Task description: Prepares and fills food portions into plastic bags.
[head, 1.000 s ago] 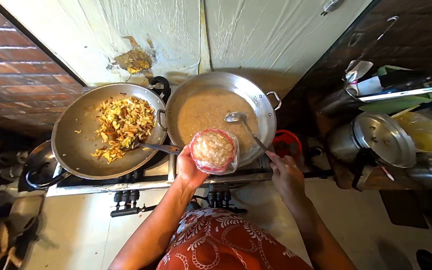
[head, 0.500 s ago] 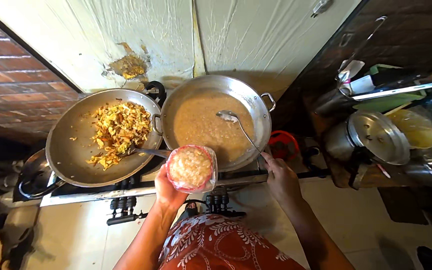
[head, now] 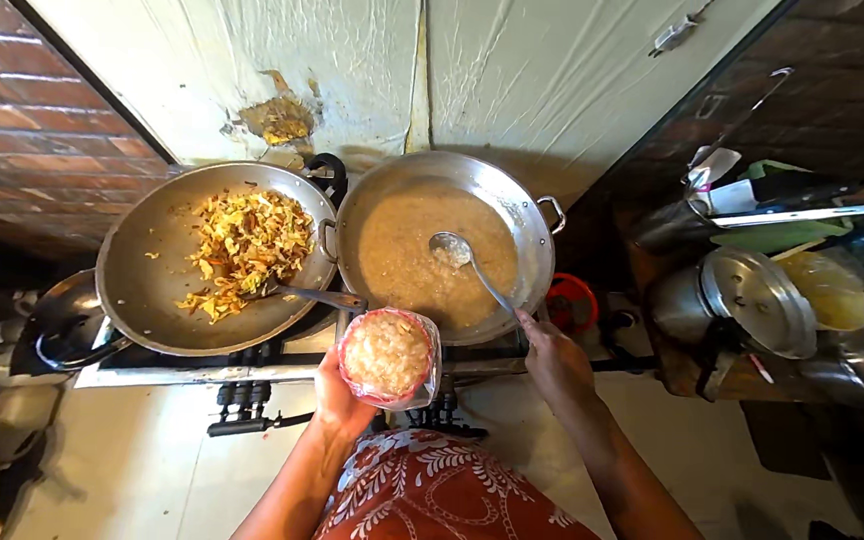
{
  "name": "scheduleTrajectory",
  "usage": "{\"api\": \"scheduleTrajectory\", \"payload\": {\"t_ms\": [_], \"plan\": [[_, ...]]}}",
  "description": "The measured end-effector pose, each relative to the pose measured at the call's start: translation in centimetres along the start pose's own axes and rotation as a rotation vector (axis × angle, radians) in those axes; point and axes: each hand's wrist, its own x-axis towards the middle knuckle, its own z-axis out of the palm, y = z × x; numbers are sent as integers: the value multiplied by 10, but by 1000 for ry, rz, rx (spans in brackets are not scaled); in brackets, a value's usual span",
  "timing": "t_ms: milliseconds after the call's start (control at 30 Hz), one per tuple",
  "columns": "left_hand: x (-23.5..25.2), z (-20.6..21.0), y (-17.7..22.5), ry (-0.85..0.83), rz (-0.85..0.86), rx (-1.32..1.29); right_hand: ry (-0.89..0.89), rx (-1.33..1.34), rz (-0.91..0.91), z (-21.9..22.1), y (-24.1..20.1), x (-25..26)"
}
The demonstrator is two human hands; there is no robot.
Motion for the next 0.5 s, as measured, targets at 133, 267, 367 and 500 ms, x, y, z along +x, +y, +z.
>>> {"api": "scheduleTrajectory", "payload": {"t_ms": [133,267,367,500], "plan": [[2,0,1,-17,-7,-2,-51,-25,25,1,-11,15],[6,1,1,-31,-21,-17,-150,102,19,0,-12,21],[8,5,1,-25,-31,-4,-188,397,53,0,5,27],[12,14,1,-5,-43,-17,-236,732,203,-15,17,16]]}}
